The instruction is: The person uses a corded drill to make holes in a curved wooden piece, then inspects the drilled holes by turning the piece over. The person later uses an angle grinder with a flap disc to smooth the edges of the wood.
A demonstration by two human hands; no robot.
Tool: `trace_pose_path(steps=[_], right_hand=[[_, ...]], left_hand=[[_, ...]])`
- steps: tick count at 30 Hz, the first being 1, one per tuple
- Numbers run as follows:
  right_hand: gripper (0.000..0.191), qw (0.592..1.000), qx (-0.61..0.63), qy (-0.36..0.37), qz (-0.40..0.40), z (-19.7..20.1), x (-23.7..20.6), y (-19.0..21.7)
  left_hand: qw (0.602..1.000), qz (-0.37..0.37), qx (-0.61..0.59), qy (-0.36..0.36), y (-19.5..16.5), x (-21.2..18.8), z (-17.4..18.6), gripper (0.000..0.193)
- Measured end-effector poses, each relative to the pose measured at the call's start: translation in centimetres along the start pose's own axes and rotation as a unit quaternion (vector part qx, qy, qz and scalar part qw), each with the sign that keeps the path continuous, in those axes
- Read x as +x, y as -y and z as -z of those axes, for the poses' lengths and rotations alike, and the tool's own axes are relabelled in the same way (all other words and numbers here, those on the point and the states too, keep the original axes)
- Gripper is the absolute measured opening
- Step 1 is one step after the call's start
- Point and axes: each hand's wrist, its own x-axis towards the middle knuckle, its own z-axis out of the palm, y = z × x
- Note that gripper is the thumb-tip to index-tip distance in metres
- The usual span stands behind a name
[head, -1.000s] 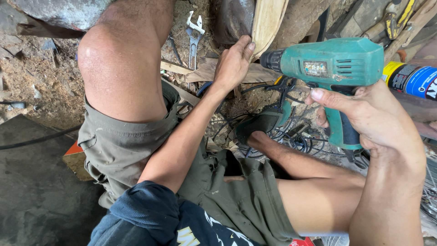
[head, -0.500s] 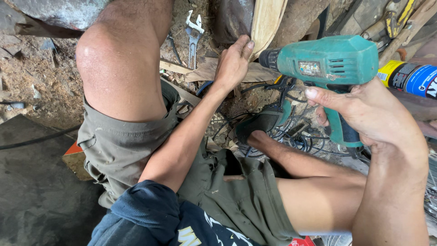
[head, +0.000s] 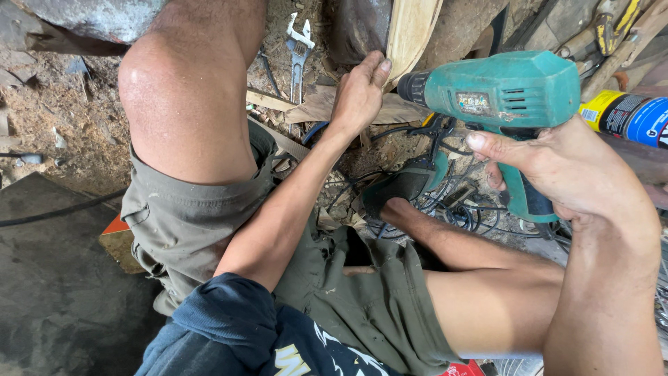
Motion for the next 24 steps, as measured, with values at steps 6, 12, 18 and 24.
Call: trace_pose_path(steps=[6, 12, 18, 24], right_hand=[[0.036, 1.0, 0.019, 0.014, 0.008, -0.2, 0.3, 0.2], [0.027, 0.999, -0.047, 0.02, 0.002, -0.4, 0.5, 0.5], [0.025, 0.999, 0.001, 0.029, -0.018, -0.9, 0.9, 0.5], [0.031, 1.0, 0.026, 0.003, -0.003, -1.2, 0.6, 1.0]], left_hand=[[1.0, 0.01, 0.012, -0.003, -0.2, -0.1, 0.1, 0.059], [1.0, 0.002, -0.005, 0.005, -0.2, -0.1, -0.1, 0.058], [1.0, 0.01, -0.004, 0.006, -0.4, -0.1, 0.1, 0.058], [0.999, -0.033, -0.002, -0.005, -0.7, -0.7, 0.0, 0.049]])
